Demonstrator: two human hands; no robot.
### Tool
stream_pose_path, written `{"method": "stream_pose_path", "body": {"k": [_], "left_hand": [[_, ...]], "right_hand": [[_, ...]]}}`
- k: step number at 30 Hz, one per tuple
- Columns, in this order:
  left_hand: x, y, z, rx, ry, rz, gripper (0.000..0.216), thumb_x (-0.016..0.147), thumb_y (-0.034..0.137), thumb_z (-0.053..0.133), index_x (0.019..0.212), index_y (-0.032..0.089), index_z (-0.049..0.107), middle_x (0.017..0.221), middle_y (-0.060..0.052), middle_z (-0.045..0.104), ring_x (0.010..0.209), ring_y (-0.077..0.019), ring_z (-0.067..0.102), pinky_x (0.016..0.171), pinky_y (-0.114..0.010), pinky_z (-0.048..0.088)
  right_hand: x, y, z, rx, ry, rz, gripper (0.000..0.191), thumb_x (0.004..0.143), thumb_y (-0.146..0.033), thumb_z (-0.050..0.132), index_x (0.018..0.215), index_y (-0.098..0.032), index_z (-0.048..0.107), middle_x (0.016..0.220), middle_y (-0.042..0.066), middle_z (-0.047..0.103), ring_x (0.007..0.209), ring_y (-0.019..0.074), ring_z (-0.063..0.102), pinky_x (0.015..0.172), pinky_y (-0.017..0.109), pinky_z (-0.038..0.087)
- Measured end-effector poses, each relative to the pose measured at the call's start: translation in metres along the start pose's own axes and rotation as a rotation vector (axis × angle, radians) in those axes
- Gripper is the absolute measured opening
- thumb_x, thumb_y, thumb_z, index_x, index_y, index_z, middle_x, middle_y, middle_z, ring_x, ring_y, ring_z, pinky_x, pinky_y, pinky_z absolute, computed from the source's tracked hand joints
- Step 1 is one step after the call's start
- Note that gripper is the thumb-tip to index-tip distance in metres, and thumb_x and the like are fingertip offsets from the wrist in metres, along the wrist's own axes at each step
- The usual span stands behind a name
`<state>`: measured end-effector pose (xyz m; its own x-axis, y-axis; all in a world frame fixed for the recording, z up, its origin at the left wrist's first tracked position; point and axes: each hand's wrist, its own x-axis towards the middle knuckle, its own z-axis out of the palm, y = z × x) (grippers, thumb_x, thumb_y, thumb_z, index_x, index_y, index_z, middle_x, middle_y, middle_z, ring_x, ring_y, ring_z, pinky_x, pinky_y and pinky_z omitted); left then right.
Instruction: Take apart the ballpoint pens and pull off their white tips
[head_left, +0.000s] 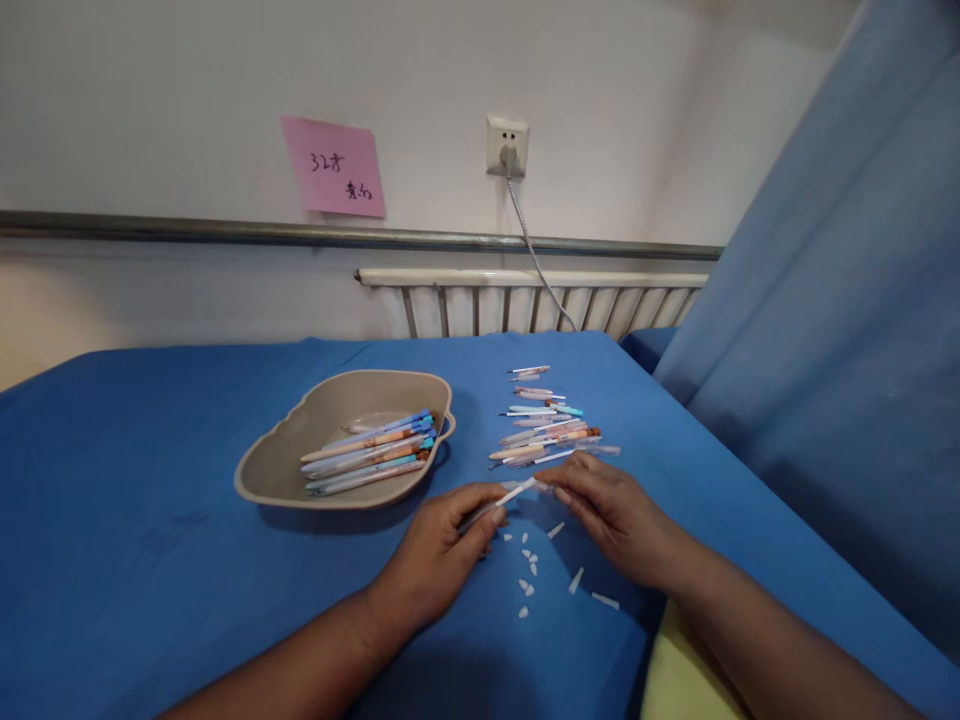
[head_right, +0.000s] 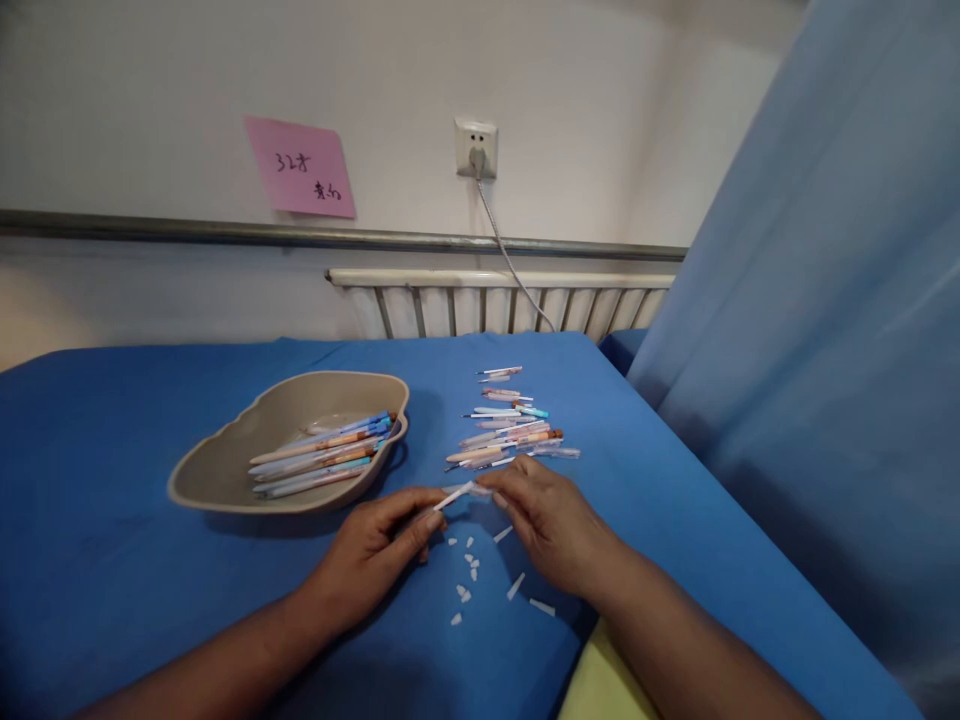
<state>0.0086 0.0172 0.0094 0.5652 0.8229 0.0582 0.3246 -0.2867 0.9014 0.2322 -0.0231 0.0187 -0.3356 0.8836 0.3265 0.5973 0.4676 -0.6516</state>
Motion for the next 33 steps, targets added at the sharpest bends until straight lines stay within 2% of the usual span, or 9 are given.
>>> {"method": "stream_pose_path", "body": {"k": [9,15,19,23,26,29,33], "left_hand": [[0.001,0.001,-0.002,0.169,0.001,0.067,0.023,0.089,0.03,0.049,0.1,0.02,0.066,0.087,-0.002,0.07,0.08,-0.0167,0.062,0.075,-0.025,0.048],[0.0,0.002,-0.004,0.309,-0.057,0.147,0.022,0.091,0.028,0.046,0.099,0.021,0.065,0.095,-0.003,0.068,0.088,-0.0173,0.061,0.08,-0.026,0.045],[0.0,0.004,-0.005,0.402,-0.119,0.174,0.022,0.093,0.024,0.042,0.097,0.021,0.063,0.092,-0.003,0.067,0.088,-0.0167,0.06,0.079,-0.025,0.043],[-0.002,0.005,-0.002,0.399,-0.171,0.182,0.023,0.094,0.026,0.04,0.099,0.023,0.062,0.092,-0.002,0.066,0.088,-0.0164,0.06,0.079,-0.025,0.043],[-0.006,0.004,0.002,0.359,-0.191,0.164,0.023,0.093,0.028,0.044,0.11,0.025,0.058,0.1,-0.002,0.068,0.092,-0.0179,0.061,0.08,-0.026,0.044],[-0.008,0.004,0.006,0.311,-0.171,0.116,0.029,0.09,0.03,0.048,0.119,0.025,0.051,0.103,-0.002,0.069,0.095,-0.0188,0.062,0.08,-0.027,0.044],[-0.009,0.005,0.007,0.287,-0.155,0.087,0.02,0.091,0.032,0.048,0.108,0.024,0.055,0.096,-0.001,0.07,0.088,-0.0173,0.064,0.075,-0.025,0.045]], "right_hand": [[0.001,0.004,-0.002,0.017,0.062,0.006,0.023,0.092,-0.017,0.046,0.108,-0.026,0.06,0.093,0.003,0.061,0.089,0.016,0.057,0.081,0.031,0.045],[-0.002,0.006,-0.003,-0.018,0.018,-0.016,0.021,0.091,-0.015,0.049,0.103,-0.024,0.063,0.084,0.003,0.061,0.08,0.0151,0.057,0.073,0.029,0.046],[-0.002,0.002,-0.008,-0.028,-0.027,-0.022,0.018,0.09,-0.016,0.05,0.1,-0.023,0.064,0.085,0.003,0.062,0.081,0.0149,0.058,0.073,0.028,0.046],[-0.002,-0.001,-0.01,0.0,-0.088,-0.017,0.015,0.09,-0.017,0.051,0.095,-0.021,0.065,0.085,0.003,0.063,0.081,0.014,0.059,0.073,0.026,0.045],[-0.002,-0.003,-0.003,0.036,-0.127,-0.012,0.014,0.089,-0.016,0.053,0.093,-0.021,0.064,0.084,0.001,0.065,0.079,0.0133,0.059,0.071,0.025,0.045],[-0.004,-0.006,0.007,0.079,-0.11,0.014,0.01,0.088,-0.017,0.054,0.092,-0.021,0.063,0.083,0.0,0.066,0.078,0.0128,0.06,0.07,0.025,0.044],[-0.006,-0.011,0.015,0.122,-0.054,0.063,0.007,0.089,-0.018,0.053,0.09,-0.02,0.059,0.081,0.0,0.065,0.074,0.012,0.059,0.068,0.024,0.043]]}}
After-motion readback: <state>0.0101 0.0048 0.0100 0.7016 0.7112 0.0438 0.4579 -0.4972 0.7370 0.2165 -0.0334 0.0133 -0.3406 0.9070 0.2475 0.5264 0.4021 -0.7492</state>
